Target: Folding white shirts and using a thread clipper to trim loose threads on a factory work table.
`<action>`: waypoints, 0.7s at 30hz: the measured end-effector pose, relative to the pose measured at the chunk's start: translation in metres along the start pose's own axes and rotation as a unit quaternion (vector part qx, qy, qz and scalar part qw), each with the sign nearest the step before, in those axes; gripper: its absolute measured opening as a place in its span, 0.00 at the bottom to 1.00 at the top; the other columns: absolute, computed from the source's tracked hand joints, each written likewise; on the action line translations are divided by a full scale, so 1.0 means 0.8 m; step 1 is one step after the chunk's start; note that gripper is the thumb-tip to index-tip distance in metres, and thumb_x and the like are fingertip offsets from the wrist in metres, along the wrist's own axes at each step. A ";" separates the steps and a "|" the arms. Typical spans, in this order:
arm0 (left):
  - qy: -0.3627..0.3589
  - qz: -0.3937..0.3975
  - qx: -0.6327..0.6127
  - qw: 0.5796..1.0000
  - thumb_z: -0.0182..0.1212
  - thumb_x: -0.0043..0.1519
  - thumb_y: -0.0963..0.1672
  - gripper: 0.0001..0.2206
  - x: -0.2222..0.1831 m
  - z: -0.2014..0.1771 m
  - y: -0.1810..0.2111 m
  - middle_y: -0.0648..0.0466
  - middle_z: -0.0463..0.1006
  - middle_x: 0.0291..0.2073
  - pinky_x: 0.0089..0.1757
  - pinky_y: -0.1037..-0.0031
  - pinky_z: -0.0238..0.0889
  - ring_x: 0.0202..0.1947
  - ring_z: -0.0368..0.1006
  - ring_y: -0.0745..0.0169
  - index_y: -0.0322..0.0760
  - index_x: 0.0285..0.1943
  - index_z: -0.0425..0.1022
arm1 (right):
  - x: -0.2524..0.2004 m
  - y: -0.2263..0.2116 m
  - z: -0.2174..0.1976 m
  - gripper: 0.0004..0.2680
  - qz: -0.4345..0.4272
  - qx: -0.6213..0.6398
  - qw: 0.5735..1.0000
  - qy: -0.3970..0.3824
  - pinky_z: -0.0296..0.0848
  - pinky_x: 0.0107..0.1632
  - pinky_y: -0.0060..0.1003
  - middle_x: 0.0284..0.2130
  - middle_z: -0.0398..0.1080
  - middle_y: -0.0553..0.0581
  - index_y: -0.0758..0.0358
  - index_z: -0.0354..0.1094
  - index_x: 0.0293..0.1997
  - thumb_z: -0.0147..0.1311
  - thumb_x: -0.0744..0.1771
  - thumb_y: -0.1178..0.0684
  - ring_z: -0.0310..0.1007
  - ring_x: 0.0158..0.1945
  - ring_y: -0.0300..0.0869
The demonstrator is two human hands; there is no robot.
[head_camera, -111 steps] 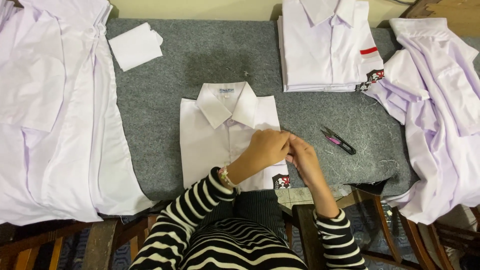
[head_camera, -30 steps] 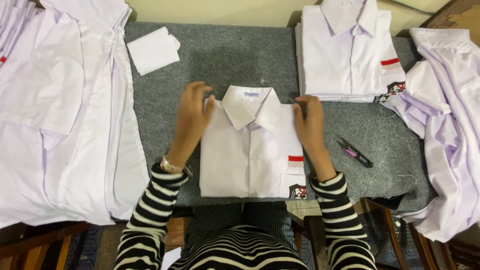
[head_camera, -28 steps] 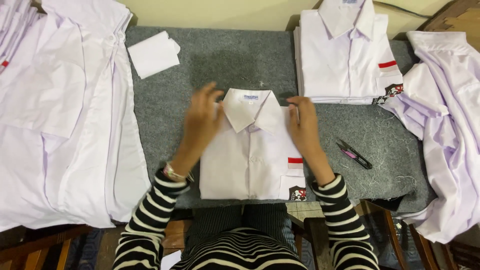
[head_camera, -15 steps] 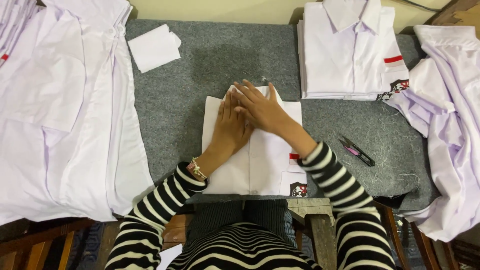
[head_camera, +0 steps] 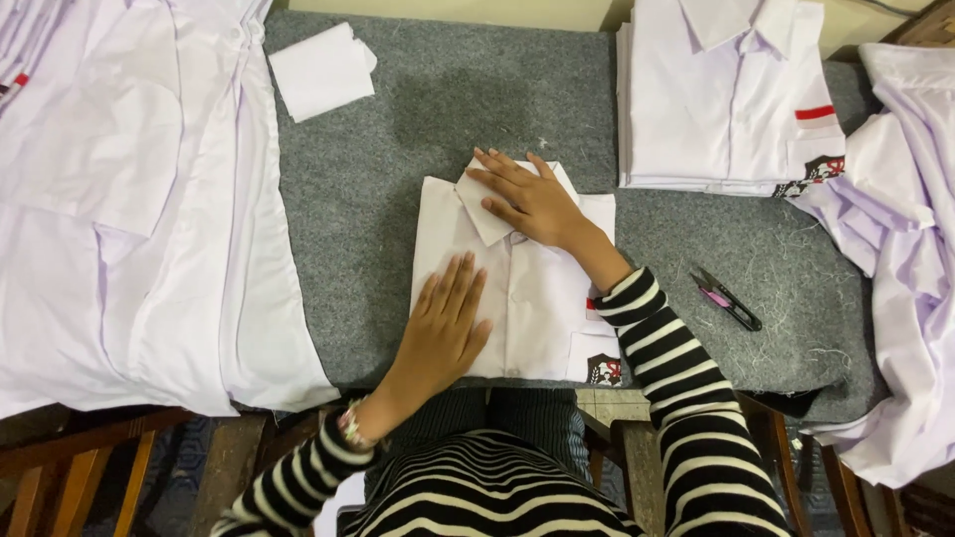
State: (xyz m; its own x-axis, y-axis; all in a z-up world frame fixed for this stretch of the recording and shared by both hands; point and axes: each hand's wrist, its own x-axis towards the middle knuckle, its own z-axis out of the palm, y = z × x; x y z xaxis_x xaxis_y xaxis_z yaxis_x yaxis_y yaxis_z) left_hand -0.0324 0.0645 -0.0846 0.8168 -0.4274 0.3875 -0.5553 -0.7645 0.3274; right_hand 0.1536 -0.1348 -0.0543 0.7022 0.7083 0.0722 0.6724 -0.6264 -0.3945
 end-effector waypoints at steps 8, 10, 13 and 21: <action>0.016 -0.096 -0.211 0.973 0.35 0.72 0.47 0.25 -0.052 -0.030 -0.013 0.40 0.52 0.75 0.65 0.52 0.42 0.74 0.47 0.38 0.37 0.78 0.51 | -0.002 -0.012 -0.008 0.18 0.010 0.034 0.999 0.010 0.36 0.72 0.61 0.74 0.50 0.49 0.44 0.55 0.73 0.34 0.73 0.38 0.46 0.77 0.44; 0.007 -0.225 -0.306 0.925 0.37 0.68 0.53 0.29 -0.060 -0.066 -0.017 0.40 0.56 0.70 0.60 0.52 0.52 0.67 0.57 0.39 0.38 0.76 0.55 | -0.003 -0.013 -0.009 0.18 0.011 0.034 0.999 0.013 0.36 0.73 0.60 0.74 0.51 0.49 0.44 0.55 0.73 0.33 0.73 0.38 0.46 0.76 0.44; -0.045 -0.388 -0.416 0.821 0.41 0.65 0.55 0.28 -0.079 -0.110 -0.017 0.47 0.70 0.57 0.50 0.64 0.68 0.48 0.72 0.54 0.41 0.70 0.63 | -0.004 -0.021 -0.015 0.18 0.008 0.047 0.999 0.011 0.34 0.72 0.59 0.74 0.49 0.50 0.45 0.54 0.73 0.32 0.73 0.39 0.45 0.77 0.45; -0.148 -0.480 -0.377 0.778 0.53 0.64 0.49 0.17 -0.089 -0.123 -0.003 0.57 0.82 0.37 0.40 0.79 0.73 0.35 0.81 0.68 0.45 0.60 0.76 | -0.003 -0.028 -0.019 0.18 0.006 0.060 0.998 0.016 0.32 0.72 0.58 0.74 0.48 0.52 0.48 0.54 0.73 0.31 0.73 0.41 0.45 0.77 0.48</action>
State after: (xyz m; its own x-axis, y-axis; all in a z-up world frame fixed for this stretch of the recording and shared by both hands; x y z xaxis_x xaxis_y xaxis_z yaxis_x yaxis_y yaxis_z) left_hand -0.1048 0.1447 -0.0284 0.8500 -0.0115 -0.5266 0.4904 -0.3475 0.7992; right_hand 0.1404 -0.1272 -0.0317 0.7188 0.6888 0.0944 0.6320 -0.5909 -0.5015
